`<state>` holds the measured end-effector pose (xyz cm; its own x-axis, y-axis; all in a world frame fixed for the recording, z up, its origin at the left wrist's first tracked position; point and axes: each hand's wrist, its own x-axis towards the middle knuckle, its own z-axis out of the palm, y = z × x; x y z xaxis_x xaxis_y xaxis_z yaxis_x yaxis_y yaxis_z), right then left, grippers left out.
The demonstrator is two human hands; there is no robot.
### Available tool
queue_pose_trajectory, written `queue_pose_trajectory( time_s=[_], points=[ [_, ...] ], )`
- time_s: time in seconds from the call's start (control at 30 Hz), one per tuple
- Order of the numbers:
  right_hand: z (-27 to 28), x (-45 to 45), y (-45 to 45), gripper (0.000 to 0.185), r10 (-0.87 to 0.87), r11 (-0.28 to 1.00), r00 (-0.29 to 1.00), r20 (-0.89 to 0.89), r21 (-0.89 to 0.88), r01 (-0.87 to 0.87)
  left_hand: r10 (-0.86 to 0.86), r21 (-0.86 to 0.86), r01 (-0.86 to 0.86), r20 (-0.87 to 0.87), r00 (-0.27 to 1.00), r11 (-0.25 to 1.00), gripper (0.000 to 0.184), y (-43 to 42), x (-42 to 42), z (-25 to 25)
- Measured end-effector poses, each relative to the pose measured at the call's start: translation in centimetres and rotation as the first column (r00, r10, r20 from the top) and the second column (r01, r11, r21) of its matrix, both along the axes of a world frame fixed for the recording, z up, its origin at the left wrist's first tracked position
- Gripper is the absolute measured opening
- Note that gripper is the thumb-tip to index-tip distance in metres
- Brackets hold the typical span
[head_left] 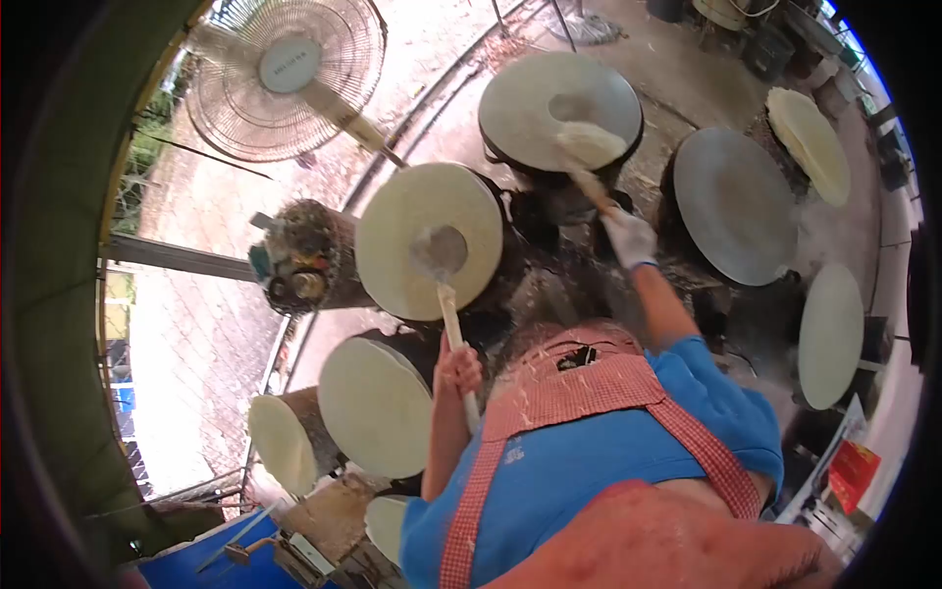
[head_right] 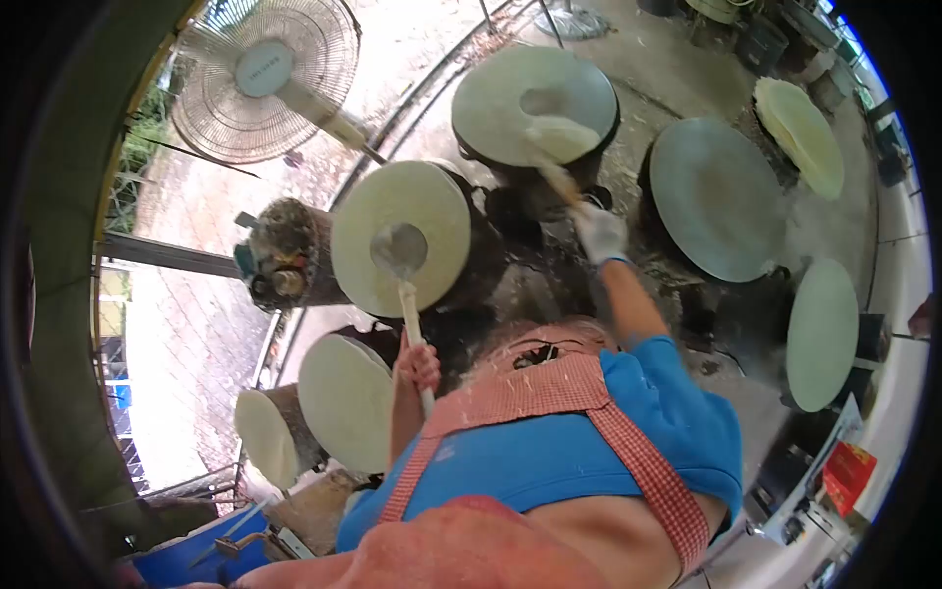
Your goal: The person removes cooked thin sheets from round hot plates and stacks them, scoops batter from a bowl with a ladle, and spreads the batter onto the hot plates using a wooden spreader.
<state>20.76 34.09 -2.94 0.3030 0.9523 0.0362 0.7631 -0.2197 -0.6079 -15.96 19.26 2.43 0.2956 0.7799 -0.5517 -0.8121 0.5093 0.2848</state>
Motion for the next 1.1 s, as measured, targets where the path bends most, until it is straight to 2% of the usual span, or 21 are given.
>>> queue_pose_trajectory(
  time_s=[0.1,0.13,0.17,0.23,0.27,0.3,0.4,0.5,0.57,0.6,0.67,0.7,0.73,0.77,0.8,0.83,0.9,0.93,0.97,1.03,1.1],
  points=[
    [-1.2,5.7,1.1,0.027,-0.044,0.997,0.999,-0.013,0.069,0.045,-0.076,0.188,0.042,0.179,0.981,0.981,0.053,-0.4,-0.1,-0.2],
    [-0.8,5.2,2.2,0.026,-0.065,0.969,0.994,-0.087,0.232,0.084,-0.084,0.183,0.050,0.183,0.980,0.982,0.053,-0.1,0.1,-0.2],
    [-0.5,3.8,3.3,0.026,-0.121,0.974,0.991,-0.063,0.185,0.131,-0.056,0.147,0.023,0.222,0.974,0.989,0.052,0.0,0.5,0.1],
    [-2.8,1.0,4.5,0.028,0.113,0.937,0.989,-0.091,0.341,-0.075,-0.031,0.117,-0.001,0.269,0.963,0.993,0.051,0.2,1.4,-1.0],
    [-2.0,0.7,3.5,0.027,0.144,0.967,0.989,-0.037,0.217,-0.132,-0.070,0.128,0.022,0.382,0.922,0.991,0.050,0.5,0.9,-2.8],
    [-1.4,-0.3,1.6,0.026,0.177,0.981,0.984,0.000,0.084,-0.176,-0.094,0.146,0.040,0.382,0.920,0.988,0.051,0.7,1.1,-2.1],
    [-2.8,5.8,1.0,0.025,-0.005,0.996,0.992,0.125,0.089,-0.006,-0.197,0.294,0.099,0.325,0.925,0.951,0.051,1.2,1.7,-1.2],
    [-1.3,7.9,5.7,0.025,-0.046,0.958,0.989,-0.139,0.276,0.083,-0.178,0.229,0.124,0.233,0.956,0.966,0.046,2.1,2.4,0.8],
    [1.6,4.4,6.4,0.025,-0.076,0.982,0.994,-0.079,0.169,0.089,-0.140,0.113,0.122,0.173,0.975,0.986,0.041,1.7,3.0,-0.2],
    [0.6,3.7,5.0,0.024,0.030,0.986,0.999,0.022,0.165,-0.033,-0.150,0.057,0.139,0.355,0.923,0.989,0.033,2.1,2.6,-1.2],
    [-3.2,2.2,1.3,0.021,0.150,0.976,0.974,0.167,0.129,-0.173,-0.160,0.030,0.161,0.388,0.908,0.987,0.024,2.8,2.1,-1.8],
    [-3.6,2.9,-0.8,0.018,0.084,0.991,0.984,0.157,0.090,-0.099,-0.164,0.016,0.173,0.404,0.900,0.985,0.021,3.2,1.9,-1.8],
    [-7.1,5.1,-0.9,0.021,0.028,0.972,0.997,0.067,0.230,-0.043,-0.199,0.084,0.181,0.330,0.923,0.980,0.022,3.3,2.2,-0.8],
    [-13.7,7.4,2.1,0.021,0.049,0.975,0.846,0.531,-0.209,0.075,-0.221,0.147,0.188,0.255,0.941,0.971,0.023,3.5,2.6,-0.4],
    [-3.1,7.5,1.8,0.022,-0.102,0.953,0.991,-0.089,0.277,0.123,-0.195,0.087,0.182,0.184,0.963,0.979,0.040,3.6,2.5,-0.3],
    [-2.5,8.4,4.1,0.025,-0.094,0.985,0.992,-0.086,0.136,0.105,-0.198,0.054,0.191,0.170,0.965,0.980,0.040,3.6,1.6,-1.0],
    [-2.2,8.4,10.1,0.029,-0.135,0.953,0.986,-0.093,0.258,0.155,-0.175,-0.164,0.266,0.424,0.889,0.950,0.011,5.2,1.7,-4.3],
    [1.5,7.3,9.7,0.027,-0.087,0.982,0.993,-0.080,0.160,0.099,-0.083,-0.353,0.265,0.454,0.887,0.898,0.030,6.6,4.0,-1.2],
    [3.9,5.7,8.5,0.026,-0.041,0.997,0.995,-0.089,0.068,0.047,-0.077,-0.371,0.262,0.444,0.893,0.891,0.030,6.1,3.5,-1.3],
    [-3.2,5.5,2.6,0.023,-0.021,0.991,0.978,0.207,0.133,-0.007,-0.232,-0.247,0.360,0.428,0.874,0.900,0.034,7.3,3.3,-2.7],
    [-3.7,6.3,-1.5,0.021,-0.179,0.982,0.984,0.020,-0.064,0.180,-0.269,-0.234,0.376,0.386,0.882,0.897,0.033,7.1,3.1,-3.1]
  ],
)
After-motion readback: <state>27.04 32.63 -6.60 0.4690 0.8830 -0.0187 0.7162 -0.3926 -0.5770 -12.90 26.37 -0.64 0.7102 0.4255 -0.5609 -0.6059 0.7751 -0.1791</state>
